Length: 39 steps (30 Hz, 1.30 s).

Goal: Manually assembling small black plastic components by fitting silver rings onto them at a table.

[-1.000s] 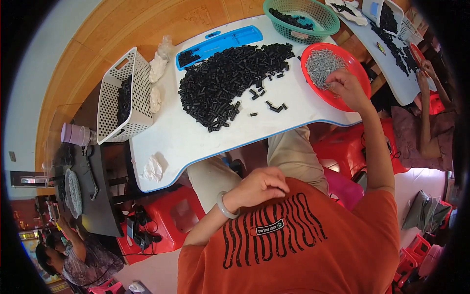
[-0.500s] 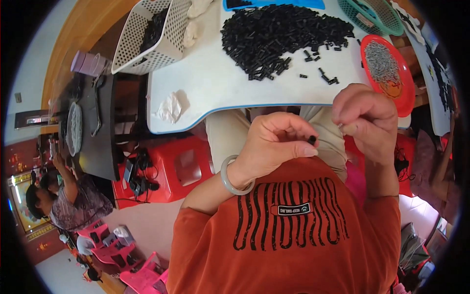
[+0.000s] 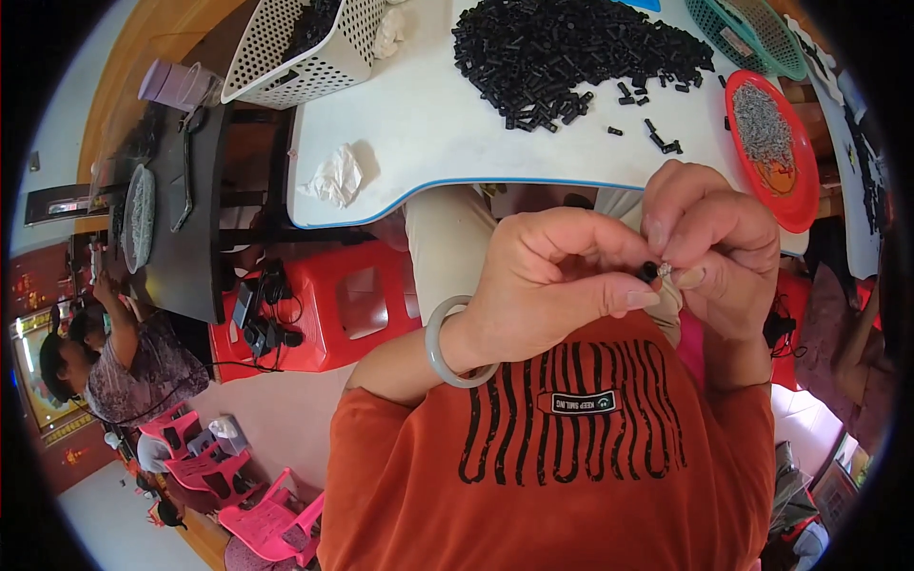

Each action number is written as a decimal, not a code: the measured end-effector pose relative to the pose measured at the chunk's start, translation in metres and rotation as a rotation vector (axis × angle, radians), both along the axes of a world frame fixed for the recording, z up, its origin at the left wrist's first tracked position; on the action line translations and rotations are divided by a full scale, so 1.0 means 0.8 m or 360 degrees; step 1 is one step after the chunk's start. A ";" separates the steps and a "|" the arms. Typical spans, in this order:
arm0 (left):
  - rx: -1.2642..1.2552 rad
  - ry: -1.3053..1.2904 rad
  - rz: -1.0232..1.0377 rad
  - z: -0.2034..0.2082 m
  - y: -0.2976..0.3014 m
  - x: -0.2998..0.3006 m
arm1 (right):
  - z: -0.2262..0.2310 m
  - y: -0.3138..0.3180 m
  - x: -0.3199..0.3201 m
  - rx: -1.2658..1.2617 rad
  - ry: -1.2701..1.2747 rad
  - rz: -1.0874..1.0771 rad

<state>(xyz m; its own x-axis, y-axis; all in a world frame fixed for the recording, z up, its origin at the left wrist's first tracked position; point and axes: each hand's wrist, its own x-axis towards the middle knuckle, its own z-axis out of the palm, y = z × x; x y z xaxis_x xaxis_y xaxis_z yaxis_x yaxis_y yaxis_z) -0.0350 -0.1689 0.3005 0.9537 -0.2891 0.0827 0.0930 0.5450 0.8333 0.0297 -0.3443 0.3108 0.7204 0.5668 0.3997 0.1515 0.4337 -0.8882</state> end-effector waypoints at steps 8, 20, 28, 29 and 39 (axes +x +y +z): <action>0.0059 -0.0014 0.0070 0.001 -0.002 0.000 | -0.001 -0.001 0.000 -0.0126 -0.0105 -0.0075; 0.0098 -0.0033 0.0112 -0.006 -0.002 0.002 | -0.027 -0.029 0.067 -0.0348 -0.0192 -0.0645; 0.0091 0.0041 0.0120 -0.017 -0.007 0.012 | -0.098 -0.075 0.141 -0.1290 -0.0140 -0.1071; 0.0106 0.0054 0.0130 -0.019 -0.007 0.013 | -0.100 -0.071 0.143 -0.1397 -0.0340 -0.1183; 0.0067 0.0131 0.0181 -0.030 -0.010 0.024 | -0.112 -0.035 0.153 -0.1663 -0.0915 -0.1015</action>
